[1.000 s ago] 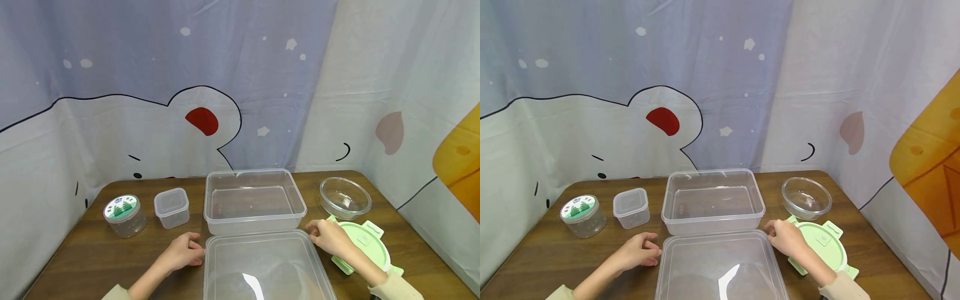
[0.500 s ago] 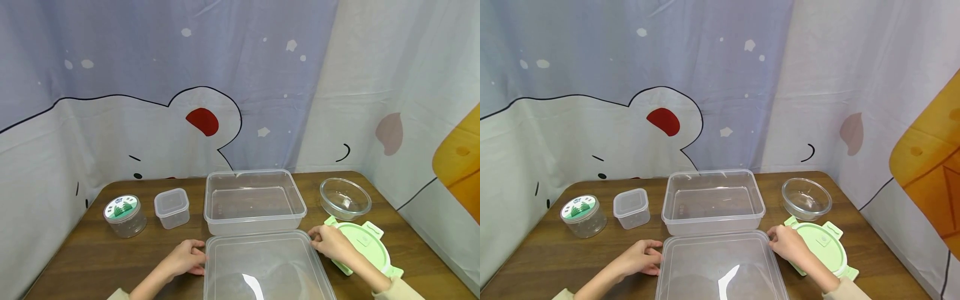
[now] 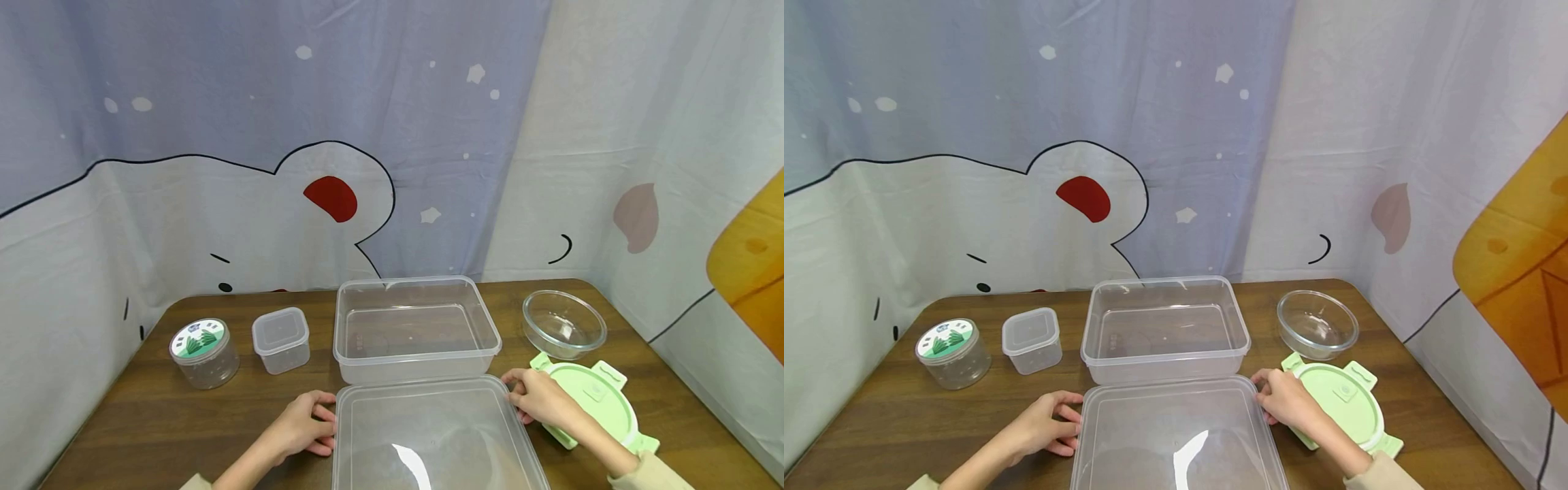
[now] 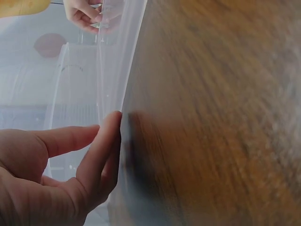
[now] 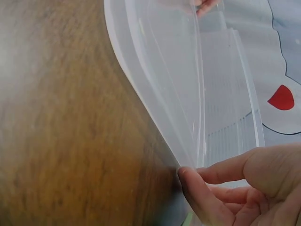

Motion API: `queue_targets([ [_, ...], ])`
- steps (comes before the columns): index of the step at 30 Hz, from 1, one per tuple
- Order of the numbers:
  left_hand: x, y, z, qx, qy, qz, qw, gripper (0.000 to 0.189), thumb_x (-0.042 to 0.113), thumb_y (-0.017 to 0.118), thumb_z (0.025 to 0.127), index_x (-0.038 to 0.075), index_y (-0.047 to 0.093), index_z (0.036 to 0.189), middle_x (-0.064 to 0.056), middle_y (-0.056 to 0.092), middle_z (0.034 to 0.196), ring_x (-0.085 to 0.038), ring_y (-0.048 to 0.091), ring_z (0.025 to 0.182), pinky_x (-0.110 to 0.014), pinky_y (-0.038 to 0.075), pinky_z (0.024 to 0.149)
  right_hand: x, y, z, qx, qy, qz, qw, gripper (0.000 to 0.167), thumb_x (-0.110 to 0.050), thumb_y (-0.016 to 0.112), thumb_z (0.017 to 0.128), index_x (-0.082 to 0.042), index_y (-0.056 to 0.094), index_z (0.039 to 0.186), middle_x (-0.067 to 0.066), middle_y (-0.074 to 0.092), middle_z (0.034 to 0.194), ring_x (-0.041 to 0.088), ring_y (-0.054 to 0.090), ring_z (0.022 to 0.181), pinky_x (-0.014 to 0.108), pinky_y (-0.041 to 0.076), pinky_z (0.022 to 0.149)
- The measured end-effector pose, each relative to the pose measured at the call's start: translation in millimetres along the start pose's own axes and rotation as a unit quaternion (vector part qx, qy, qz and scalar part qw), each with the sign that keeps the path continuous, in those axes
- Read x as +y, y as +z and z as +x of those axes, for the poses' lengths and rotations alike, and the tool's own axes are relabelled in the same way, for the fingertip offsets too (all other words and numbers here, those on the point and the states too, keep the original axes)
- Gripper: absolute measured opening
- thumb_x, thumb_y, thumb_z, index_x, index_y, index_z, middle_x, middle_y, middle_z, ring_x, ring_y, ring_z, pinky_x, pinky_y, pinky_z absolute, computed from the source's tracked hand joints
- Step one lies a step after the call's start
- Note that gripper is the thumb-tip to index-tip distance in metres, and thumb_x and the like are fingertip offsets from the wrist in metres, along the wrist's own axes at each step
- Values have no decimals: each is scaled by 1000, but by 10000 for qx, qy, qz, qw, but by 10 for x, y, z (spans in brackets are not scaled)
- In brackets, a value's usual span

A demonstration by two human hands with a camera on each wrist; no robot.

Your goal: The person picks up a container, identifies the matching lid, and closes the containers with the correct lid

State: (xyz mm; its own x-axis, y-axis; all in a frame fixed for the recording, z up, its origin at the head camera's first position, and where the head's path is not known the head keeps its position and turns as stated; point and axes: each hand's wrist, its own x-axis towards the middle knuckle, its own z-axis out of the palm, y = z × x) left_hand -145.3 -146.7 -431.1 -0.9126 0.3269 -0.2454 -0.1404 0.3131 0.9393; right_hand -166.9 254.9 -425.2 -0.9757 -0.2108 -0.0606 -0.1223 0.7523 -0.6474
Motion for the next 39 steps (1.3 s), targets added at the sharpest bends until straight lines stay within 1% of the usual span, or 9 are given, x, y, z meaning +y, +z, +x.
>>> queue_targets([
  [4,-3,4,2,6,2,-84,10000,55,-11,59,83,-20,33,132,-18,58,94,-16,65,62,-36,60,59,2,8,-18,-36,38,226,9997,23,3,62,85,8,61,108,4,56,62,14,58,47,25,51,42],
  [12,6,8,-24,10,34,-133,9999,57,-12,59,83,-20,33,133,-18,56,96,-16,64,62,-37,60,59,25,5,-62,-121,36,466,9988,24,3,60,87,7,59,111,4,56,65,12,57,48,26,52,43],
  [21,41,56,-77,131,83,-76,9999,57,-11,59,82,-18,34,132,-17,56,95,-16,63,62,-37,60,58,-13,-59,-139,-57,-90,329,9994,26,2,60,88,7,58,114,3,57,69,11,57,47,25,51,42],
  [26,87,65,-118,151,106,-54,9998,56,-11,59,83,-18,34,132,-17,55,95,-16,62,63,-38,60,59,-53,-106,-190,-61,-120,370,9992,27,0,61,89,7,58,115,4,57,71,10,56,47,26,51,43],
  [33,171,49,-187,136,178,-96,9997,57,-11,59,83,-18,32,133,-17,54,97,-16,62,64,-38,60,60,-103,-170,-215,32,-99,324,9994,28,0,60,89,5,58,116,4,56,75,9,56,46,26,51,43],
  [39,293,22,-235,127,304,-167,9993,57,-9,60,84,-17,32,133,-16,53,98,-16,62,66,-35,60,60,-176,-258,-266,192,-292,352,9988,29,-3,61,90,5,58,117,4,56,78,7,56,46,26,52,44],
])
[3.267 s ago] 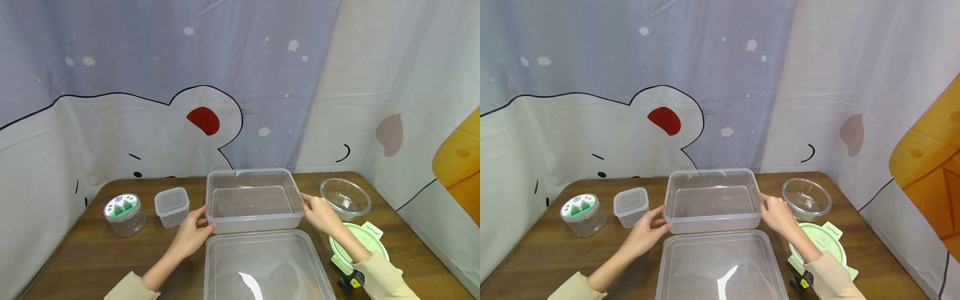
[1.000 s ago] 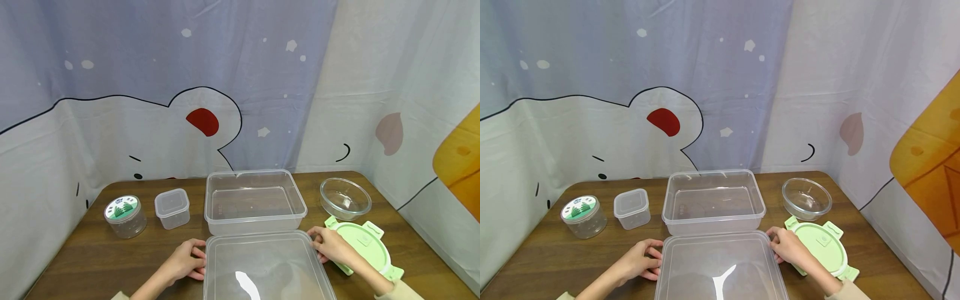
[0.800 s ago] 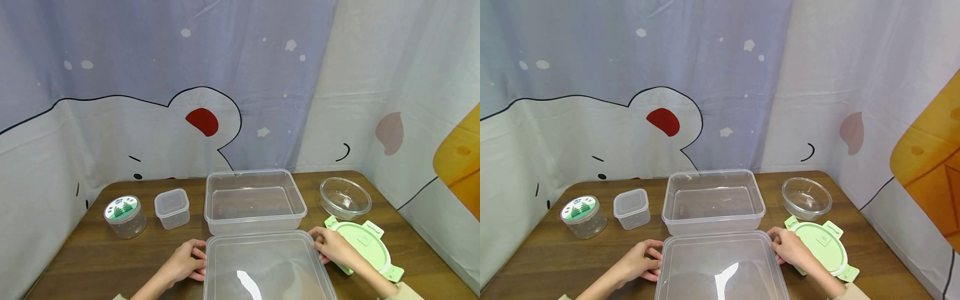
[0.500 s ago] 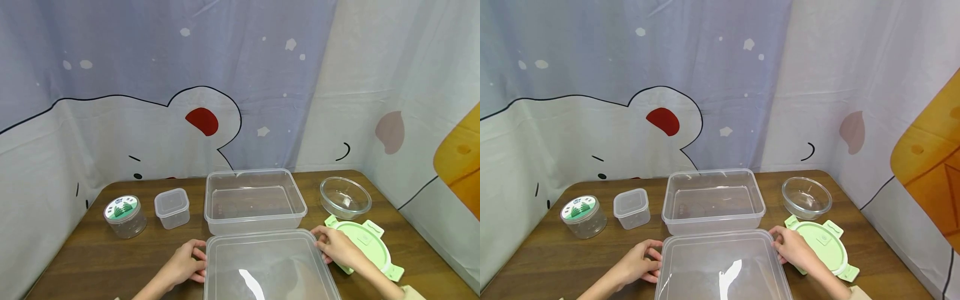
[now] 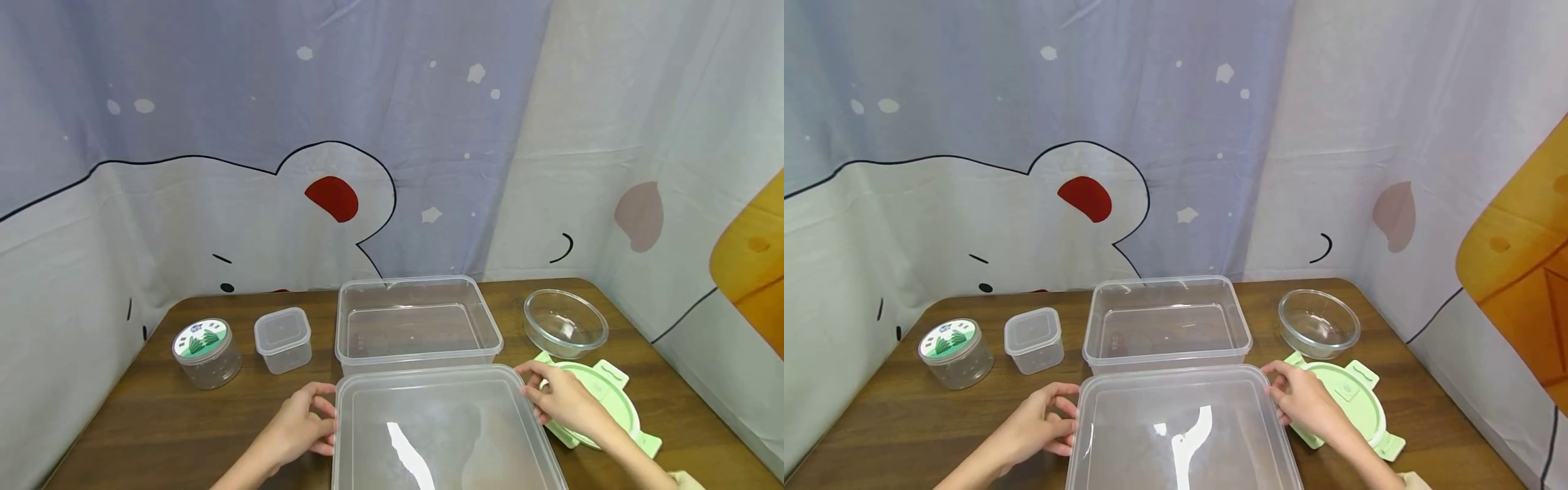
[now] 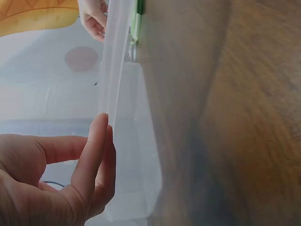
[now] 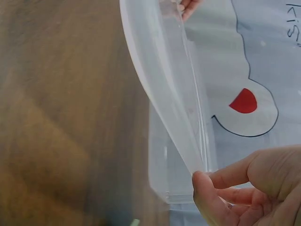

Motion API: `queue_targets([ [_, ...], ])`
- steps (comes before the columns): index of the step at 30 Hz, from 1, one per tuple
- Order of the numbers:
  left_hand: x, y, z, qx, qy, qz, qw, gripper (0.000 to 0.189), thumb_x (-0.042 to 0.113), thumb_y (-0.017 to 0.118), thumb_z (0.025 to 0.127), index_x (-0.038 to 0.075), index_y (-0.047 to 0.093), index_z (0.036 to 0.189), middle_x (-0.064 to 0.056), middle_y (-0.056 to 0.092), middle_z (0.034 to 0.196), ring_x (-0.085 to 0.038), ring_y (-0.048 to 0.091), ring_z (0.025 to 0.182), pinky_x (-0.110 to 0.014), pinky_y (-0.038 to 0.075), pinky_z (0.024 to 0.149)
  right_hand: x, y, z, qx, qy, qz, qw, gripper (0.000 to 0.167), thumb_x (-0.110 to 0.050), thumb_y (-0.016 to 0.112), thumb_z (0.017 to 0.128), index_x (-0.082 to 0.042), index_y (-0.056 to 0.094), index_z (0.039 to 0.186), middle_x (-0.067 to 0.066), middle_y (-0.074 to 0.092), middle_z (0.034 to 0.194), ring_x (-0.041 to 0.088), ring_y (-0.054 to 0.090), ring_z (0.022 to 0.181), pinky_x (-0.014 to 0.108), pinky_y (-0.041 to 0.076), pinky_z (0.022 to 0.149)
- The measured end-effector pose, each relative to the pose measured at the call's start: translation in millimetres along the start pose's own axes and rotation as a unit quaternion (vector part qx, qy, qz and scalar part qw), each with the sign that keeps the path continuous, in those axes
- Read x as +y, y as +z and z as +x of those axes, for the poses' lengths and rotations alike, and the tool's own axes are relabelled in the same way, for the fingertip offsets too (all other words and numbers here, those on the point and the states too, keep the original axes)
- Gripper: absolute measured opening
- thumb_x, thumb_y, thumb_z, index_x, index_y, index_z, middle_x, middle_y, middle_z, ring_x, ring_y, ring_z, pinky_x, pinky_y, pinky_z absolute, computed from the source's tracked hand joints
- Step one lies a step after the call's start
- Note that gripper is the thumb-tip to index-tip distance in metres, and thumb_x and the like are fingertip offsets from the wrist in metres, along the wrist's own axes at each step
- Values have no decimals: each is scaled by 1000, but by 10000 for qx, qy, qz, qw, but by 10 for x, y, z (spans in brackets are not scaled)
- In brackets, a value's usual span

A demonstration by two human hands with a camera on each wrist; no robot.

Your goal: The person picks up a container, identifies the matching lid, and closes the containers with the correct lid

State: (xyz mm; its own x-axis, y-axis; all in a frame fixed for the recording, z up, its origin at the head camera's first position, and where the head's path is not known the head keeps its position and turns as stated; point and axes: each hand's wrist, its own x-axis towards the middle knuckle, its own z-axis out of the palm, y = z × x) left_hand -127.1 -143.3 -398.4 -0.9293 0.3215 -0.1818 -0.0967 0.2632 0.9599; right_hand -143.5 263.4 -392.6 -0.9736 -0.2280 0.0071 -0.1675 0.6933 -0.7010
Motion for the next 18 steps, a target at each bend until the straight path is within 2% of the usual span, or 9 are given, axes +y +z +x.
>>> queue_targets([
  [7,121,-22,-2,141,154,-2,9998,57,-8,60,84,-14,35,135,-17,54,100,-16,63,68,-33,60,61,-61,-112,18,132,-10,232,9996,32,-6,62,91,5,56,121,6,57,80,7,56,48,27,54,46],
  [14,238,-28,7,556,288,-9,9980,55,-6,62,85,-9,40,136,-17,57,104,-16,62,67,-30,59,59,-119,-218,65,370,-28,415,9985,33,-8,62,91,2,56,122,9,59,82,8,58,55,27,56,50],
  [18,297,-38,13,774,326,-69,9964,56,-6,62,85,-6,42,137,-17,57,106,-16,62,68,-30,59,59,-143,-268,83,428,-65,574,9974,37,-8,63,91,2,55,126,15,63,92,6,62,65,28,57,51],
])
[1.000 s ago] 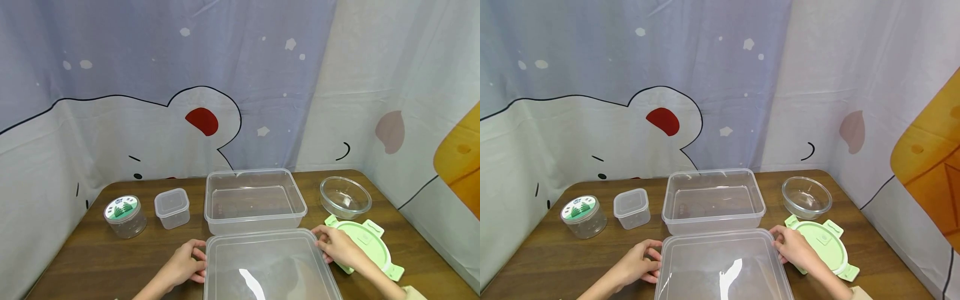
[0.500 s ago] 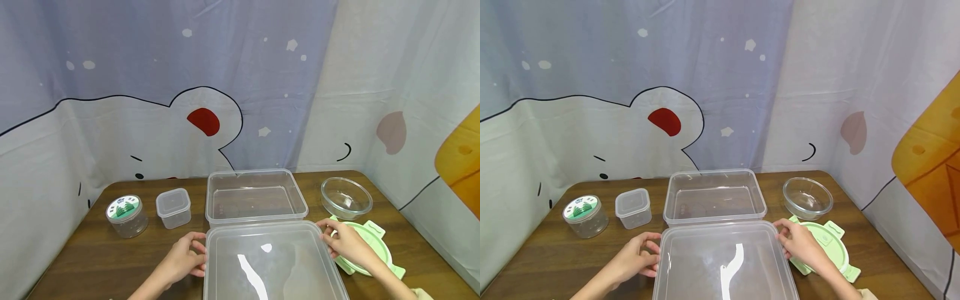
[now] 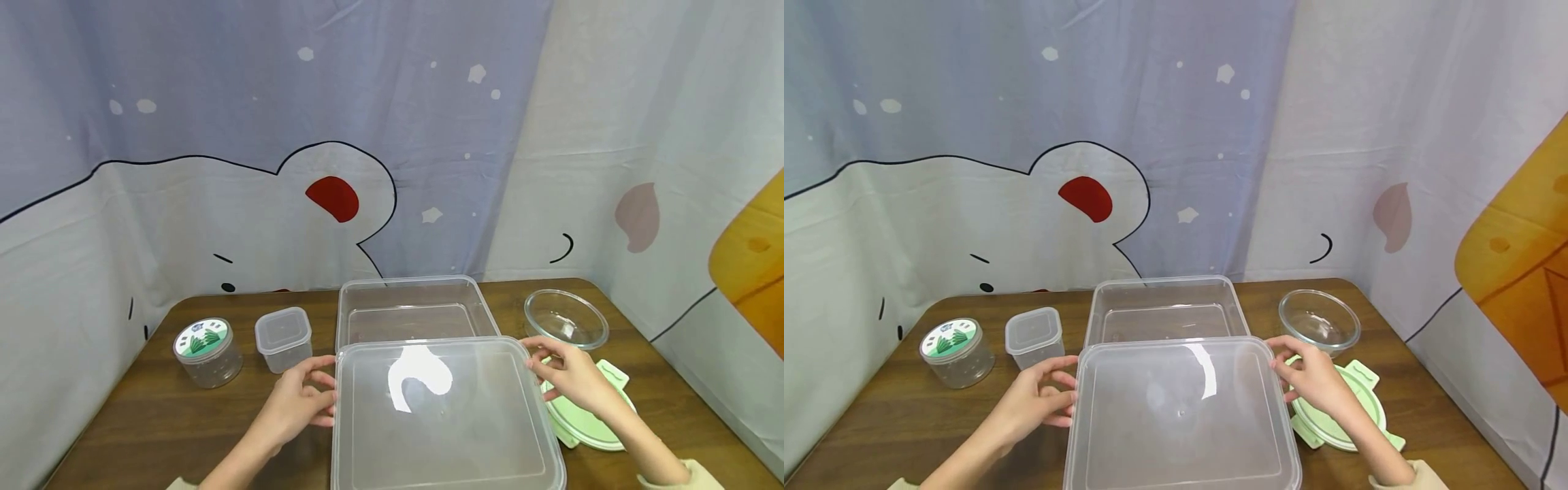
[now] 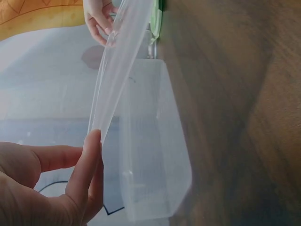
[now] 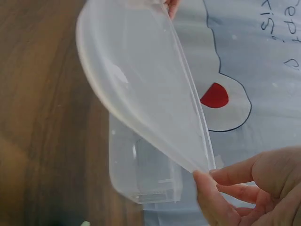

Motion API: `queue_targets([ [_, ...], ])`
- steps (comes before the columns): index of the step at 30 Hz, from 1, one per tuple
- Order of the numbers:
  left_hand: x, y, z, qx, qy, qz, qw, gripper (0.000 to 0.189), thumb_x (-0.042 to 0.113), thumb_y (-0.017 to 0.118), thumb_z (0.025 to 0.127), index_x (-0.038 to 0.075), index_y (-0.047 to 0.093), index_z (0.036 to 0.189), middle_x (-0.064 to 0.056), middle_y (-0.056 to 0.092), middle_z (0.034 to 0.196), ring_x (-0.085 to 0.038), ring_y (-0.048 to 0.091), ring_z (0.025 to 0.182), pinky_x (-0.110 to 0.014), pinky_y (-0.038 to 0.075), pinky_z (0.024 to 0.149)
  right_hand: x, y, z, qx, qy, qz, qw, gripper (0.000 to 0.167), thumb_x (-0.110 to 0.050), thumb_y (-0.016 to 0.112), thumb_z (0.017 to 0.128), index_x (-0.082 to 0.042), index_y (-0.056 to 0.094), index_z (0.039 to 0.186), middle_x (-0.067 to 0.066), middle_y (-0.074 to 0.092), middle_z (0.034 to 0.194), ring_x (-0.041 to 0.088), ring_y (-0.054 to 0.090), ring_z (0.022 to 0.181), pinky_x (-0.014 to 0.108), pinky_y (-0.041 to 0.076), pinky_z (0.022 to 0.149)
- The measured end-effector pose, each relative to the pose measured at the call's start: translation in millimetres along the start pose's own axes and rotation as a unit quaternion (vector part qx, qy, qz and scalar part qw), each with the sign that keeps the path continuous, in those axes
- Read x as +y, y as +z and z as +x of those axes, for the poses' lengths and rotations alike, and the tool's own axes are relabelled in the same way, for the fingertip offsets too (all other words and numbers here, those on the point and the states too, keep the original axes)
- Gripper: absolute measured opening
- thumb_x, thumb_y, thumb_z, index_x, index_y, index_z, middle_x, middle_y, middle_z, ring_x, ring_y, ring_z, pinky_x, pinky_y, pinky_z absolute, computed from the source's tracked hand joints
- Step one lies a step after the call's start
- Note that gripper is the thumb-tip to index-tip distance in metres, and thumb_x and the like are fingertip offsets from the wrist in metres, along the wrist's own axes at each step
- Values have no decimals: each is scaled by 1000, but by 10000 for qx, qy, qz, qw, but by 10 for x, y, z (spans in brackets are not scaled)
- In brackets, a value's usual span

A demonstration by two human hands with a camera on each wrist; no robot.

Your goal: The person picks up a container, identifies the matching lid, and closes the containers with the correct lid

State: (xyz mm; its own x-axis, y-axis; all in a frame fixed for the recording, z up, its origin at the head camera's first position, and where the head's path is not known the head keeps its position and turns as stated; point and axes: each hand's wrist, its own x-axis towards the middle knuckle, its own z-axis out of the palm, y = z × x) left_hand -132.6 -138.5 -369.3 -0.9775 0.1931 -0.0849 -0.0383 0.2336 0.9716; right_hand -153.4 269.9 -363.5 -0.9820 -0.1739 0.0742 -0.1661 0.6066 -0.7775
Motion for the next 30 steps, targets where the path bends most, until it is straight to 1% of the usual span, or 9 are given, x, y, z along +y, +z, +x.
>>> queue_targets([
  [6,78,-17,9,188,86,30,9998,53,-7,62,85,-6,46,136,-20,56,115,-17,65,77,-31,59,60,-37,-65,23,-52,-52,404,9992,41,-11,62,93,3,51,130,27,63,111,3,66,80,31,59,55],
  [10,125,-29,30,349,108,10,9993,51,-7,63,85,-2,50,135,-21,56,123,-18,67,86,-31,60,60,-88,-123,52,-19,-87,557,9984,42,-14,60,94,3,50,132,29,61,113,1,66,83,33,59,57],
  [16,221,-78,59,407,235,-25,9989,51,-5,62,87,-1,48,136,-24,61,119,-20,68,88,-31,60,63,-185,-207,107,167,-402,680,9967,44,-12,60,95,5,49,133,29,60,113,-1,65,85,35,59,58],
  [18,259,-93,74,423,286,-61,9987,51,-5,62,88,-1,48,137,-23,61,118,-19,68,87,-31,60,64,-215,-233,137,268,-532,704,9957,43,-12,60,94,6,49,132,20,64,110,-2,65,86,35,60,58],
  [20,293,-108,91,434,389,-73,9983,51,-5,61,89,-2,46,137,-24,60,118,-18,68,87,-31,60,65,-243,-261,173,359,-658,748,9944,43,-11,61,94,7,49,131,7,67,106,-3,65,86,36,60,58],
  [23,344,-121,118,492,482,-132,9975,50,-5,61,89,-3,47,137,-23,59,118,-14,67,86,-31,60,66,-288,-296,223,492,-756,821,9925,43,-12,62,94,7,50,130,-13,66,99,-4,65,88,37,60,59],
  [24,361,-126,123,501,524,-155,9972,50,-5,61,89,-3,47,137,-24,59,119,-13,67,85,-31,60,67,-302,-308,235,537,-802,840,9918,42,-12,62,94,6,50,130,-17,65,98,-4,65,88,37,60,59],
  [27,414,-142,131,567,619,-184,9963,50,-4,61,89,-2,48,137,-23,58,121,-11,67,85,-31,60,68,-352,-332,256,699,-958,844,9893,39,-11,62,94,4,53,128,-21,65,97,-3,66,87,38,59,57],
  [30,473,-167,117,605,771,-115,9951,49,-3,61,89,-1,49,137,-23,57,122,-13,67,88,-30,60,69,-396,-361,254,845,-1192,950,9847,35,-7,62,93,1,56,126,-20,66,99,-3,67,87,39,59,56],
])
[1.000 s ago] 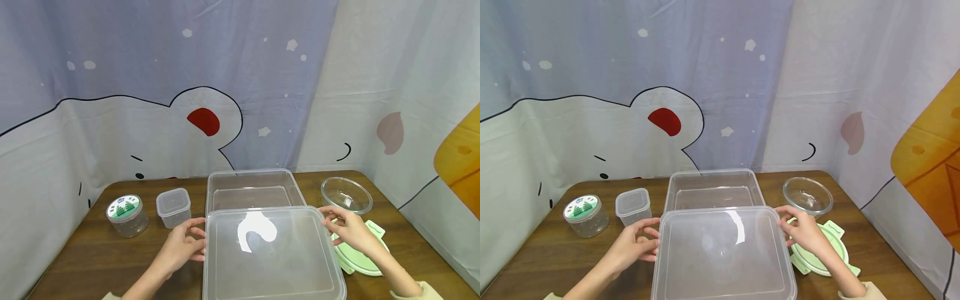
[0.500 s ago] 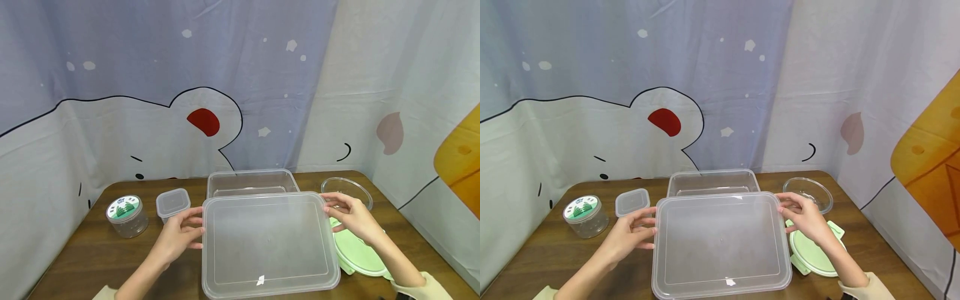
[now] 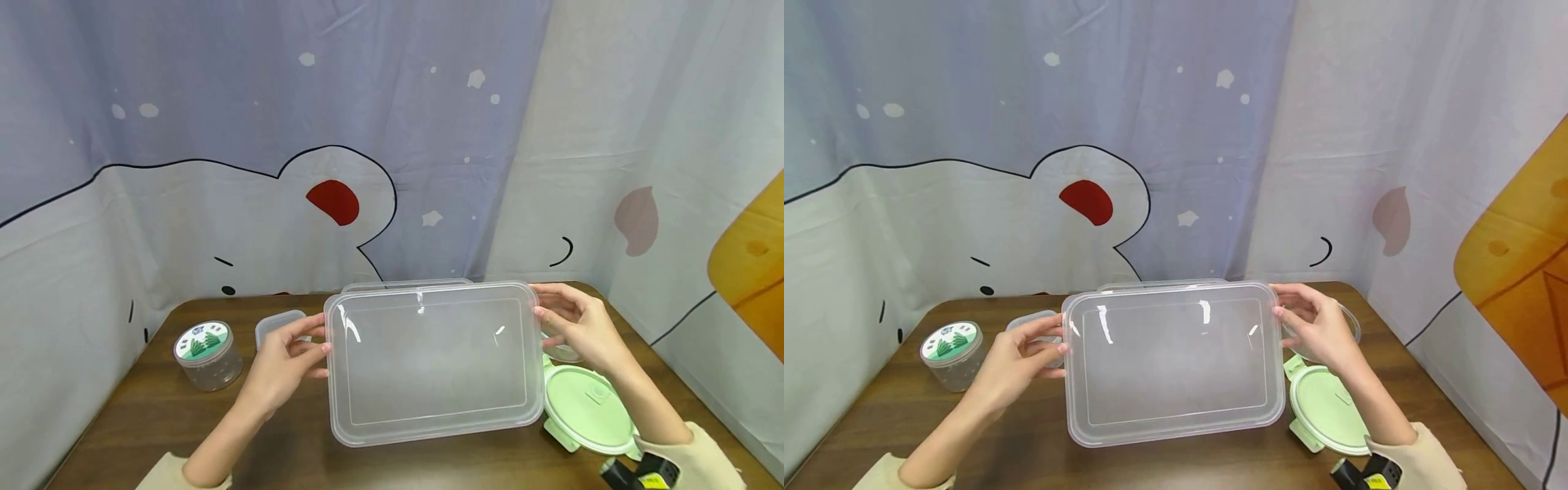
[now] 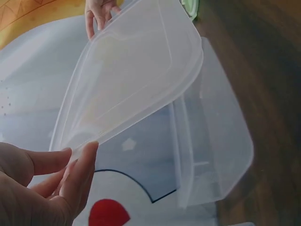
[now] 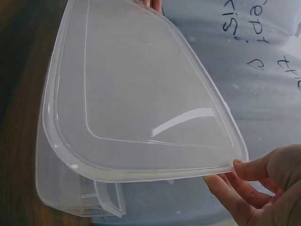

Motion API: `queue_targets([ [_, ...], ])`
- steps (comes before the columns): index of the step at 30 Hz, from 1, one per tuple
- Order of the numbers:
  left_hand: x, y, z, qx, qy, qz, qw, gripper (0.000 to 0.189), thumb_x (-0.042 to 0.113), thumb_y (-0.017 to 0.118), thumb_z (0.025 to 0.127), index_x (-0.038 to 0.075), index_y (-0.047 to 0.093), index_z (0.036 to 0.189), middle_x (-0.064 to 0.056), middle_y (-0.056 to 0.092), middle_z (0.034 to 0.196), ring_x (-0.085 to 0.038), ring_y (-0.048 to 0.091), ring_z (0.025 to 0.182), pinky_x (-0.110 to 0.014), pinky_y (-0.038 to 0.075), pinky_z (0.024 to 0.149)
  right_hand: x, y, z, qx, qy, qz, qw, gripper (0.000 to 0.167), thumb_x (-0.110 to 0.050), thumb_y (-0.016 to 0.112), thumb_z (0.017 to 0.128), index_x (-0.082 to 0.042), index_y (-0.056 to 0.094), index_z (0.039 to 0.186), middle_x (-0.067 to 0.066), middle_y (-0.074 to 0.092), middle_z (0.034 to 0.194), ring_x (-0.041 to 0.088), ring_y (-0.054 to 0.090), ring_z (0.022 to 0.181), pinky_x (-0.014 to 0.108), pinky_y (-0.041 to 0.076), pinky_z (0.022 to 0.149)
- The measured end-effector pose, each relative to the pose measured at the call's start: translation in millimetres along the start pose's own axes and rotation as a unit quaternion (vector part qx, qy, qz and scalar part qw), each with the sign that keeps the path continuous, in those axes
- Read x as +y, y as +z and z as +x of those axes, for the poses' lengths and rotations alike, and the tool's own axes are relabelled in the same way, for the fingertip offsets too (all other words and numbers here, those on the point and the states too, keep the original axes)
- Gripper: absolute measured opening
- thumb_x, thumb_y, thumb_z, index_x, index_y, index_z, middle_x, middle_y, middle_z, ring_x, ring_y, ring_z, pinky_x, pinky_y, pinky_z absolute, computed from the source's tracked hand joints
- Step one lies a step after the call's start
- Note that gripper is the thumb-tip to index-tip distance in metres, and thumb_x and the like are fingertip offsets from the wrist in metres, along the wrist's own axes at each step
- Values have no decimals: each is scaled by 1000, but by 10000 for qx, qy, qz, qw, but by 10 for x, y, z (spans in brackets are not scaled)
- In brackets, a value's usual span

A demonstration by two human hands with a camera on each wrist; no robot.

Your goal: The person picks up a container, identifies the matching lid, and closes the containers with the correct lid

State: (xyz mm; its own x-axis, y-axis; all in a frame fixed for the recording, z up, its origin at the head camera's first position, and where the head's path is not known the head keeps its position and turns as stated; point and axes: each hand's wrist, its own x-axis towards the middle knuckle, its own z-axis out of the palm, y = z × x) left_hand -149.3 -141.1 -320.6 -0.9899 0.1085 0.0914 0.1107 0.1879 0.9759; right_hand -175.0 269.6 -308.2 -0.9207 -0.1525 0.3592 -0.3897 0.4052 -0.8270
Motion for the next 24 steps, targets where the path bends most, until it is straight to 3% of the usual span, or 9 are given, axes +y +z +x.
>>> queue_targets([
  [7,84,-48,4,77,735,172,9971,43,-2,64,88,1,55,131,-22,60,116,-12,67,89,-31,60,69,-58,-73,0,201,-405,798,9958,33,4,62,89,-10,64,119,-13,70,102,1,69,86,35,58,57],
  [13,74,-56,38,273,1530,226,9876,38,-2,67,86,0,59,123,-20,62,108,-7,66,87,-31,60,67,-64,-111,24,289,-822,1392,9864,36,12,59,88,-7,63,118,-7,70,99,5,69,83,31,59,59],
  [18,73,-67,102,442,2058,176,9774,34,-5,66,85,-3,61,118,-6,65,101,-9,66,87,-29,60,67,-57,-118,84,249,-1466,1528,9770,40,18,56,86,4,59,124,-3,69,102,6,69,85,30,59,62],
  [24,55,-93,202,701,2384,274,9683,33,-9,66,83,-2,62,115,10,64,100,-2,64,87,-24,59,69,-22,-88,158,362,-1998,1330,9701,37,20,53,86,8,60,121,-2,67,104,5,68,87,23,58,68],
])
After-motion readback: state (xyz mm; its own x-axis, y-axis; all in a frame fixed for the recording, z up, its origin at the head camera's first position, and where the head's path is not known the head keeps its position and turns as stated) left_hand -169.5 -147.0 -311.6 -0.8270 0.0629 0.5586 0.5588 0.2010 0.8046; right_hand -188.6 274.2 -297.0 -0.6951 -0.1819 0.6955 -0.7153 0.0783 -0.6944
